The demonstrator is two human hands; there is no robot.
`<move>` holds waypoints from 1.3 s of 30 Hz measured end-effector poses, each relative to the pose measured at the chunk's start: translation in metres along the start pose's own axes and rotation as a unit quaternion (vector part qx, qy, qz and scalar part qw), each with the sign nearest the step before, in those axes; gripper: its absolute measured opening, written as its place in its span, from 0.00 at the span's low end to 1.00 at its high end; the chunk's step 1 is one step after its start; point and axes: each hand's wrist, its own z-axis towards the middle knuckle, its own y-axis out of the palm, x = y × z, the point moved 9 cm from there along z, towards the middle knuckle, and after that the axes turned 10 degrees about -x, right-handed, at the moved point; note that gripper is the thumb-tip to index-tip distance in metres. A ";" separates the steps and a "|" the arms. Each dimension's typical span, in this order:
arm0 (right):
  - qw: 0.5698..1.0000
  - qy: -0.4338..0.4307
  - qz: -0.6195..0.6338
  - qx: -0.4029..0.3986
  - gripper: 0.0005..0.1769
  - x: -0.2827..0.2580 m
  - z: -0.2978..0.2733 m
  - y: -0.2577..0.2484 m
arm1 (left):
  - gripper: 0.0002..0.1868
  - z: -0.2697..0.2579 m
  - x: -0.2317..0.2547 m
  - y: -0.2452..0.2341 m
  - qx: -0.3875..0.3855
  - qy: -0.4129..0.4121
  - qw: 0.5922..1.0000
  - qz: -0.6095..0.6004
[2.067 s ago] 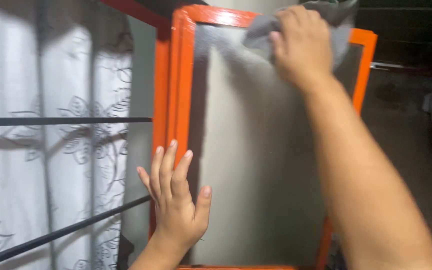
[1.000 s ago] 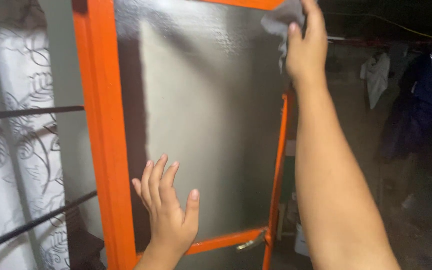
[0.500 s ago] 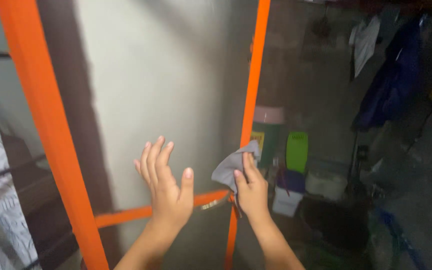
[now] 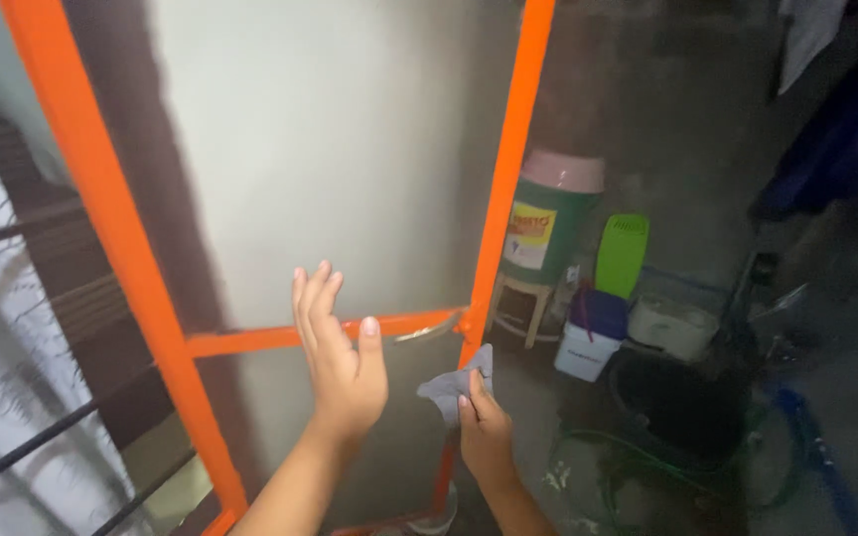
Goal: Cleaning an orange-framed window and door frame using a spray bottle and a cloth.
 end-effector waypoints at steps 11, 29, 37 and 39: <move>0.969 -0.162 -0.079 0.167 0.31 -0.074 0.050 -0.013 | 0.28 -0.032 -0.030 -0.034 -0.008 -0.003 1.000 0.028; 0.835 -0.400 -0.376 -0.031 0.19 -0.237 0.014 0.245 | 0.25 -0.085 -0.120 -0.182 -0.057 -0.031 0.996 0.065; 0.937 0.021 -0.310 0.156 0.29 -0.154 0.062 0.082 | 0.25 -0.085 -0.134 -0.204 -0.082 -0.042 0.995 0.036; 0.926 -0.090 -0.261 0.257 0.44 -0.175 0.048 0.073 | 0.26 -0.089 -0.145 -0.211 -0.071 -0.056 0.996 0.026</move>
